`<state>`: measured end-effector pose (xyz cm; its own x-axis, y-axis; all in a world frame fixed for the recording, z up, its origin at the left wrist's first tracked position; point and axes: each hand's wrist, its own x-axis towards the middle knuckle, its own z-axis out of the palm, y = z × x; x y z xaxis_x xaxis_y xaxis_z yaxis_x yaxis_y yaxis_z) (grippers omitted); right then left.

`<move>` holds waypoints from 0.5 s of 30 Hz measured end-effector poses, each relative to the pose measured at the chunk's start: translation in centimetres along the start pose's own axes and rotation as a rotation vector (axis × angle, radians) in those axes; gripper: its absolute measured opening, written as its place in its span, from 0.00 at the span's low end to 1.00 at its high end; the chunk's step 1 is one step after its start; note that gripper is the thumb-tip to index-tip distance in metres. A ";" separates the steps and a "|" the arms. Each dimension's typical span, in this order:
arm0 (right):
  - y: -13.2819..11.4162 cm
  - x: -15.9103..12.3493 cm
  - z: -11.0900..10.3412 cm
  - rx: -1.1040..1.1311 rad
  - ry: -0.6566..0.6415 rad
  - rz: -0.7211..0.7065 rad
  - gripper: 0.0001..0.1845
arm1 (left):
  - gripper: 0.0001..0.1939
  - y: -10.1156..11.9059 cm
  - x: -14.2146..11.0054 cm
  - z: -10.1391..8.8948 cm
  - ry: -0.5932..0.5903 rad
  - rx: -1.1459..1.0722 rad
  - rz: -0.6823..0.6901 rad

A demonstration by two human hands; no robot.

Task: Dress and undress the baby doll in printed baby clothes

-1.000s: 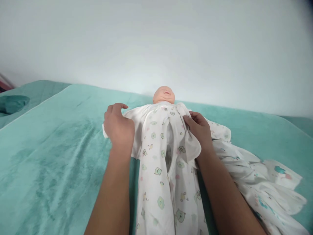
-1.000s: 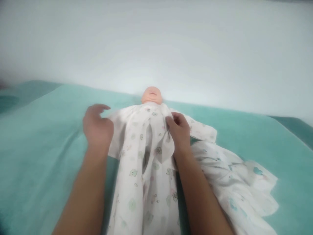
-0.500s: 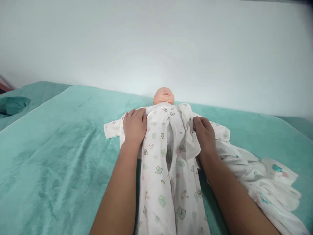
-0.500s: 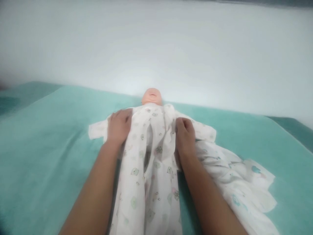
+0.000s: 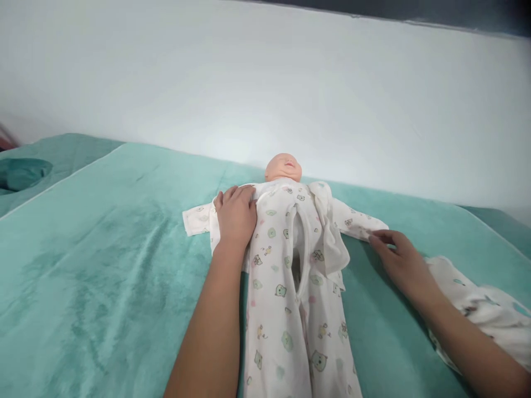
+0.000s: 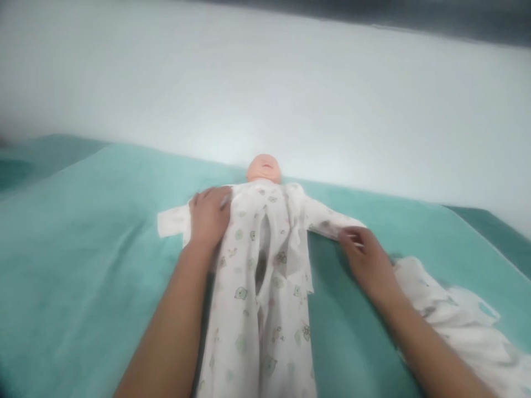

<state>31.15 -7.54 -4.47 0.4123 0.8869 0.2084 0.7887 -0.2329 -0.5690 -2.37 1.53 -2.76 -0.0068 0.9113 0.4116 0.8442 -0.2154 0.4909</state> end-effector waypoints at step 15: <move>-3.3 4.9 1.8 0.041 0.077 0.108 0.21 | 0.24 -0.2 0.3 -0.7 0.032 0.045 -0.073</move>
<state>29.78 -1.70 -2.97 0.5284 0.8242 0.2035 0.7190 -0.3071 -0.6234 -2.86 1.63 -2.19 -0.0860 0.9123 0.4004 0.8641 -0.1317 0.4857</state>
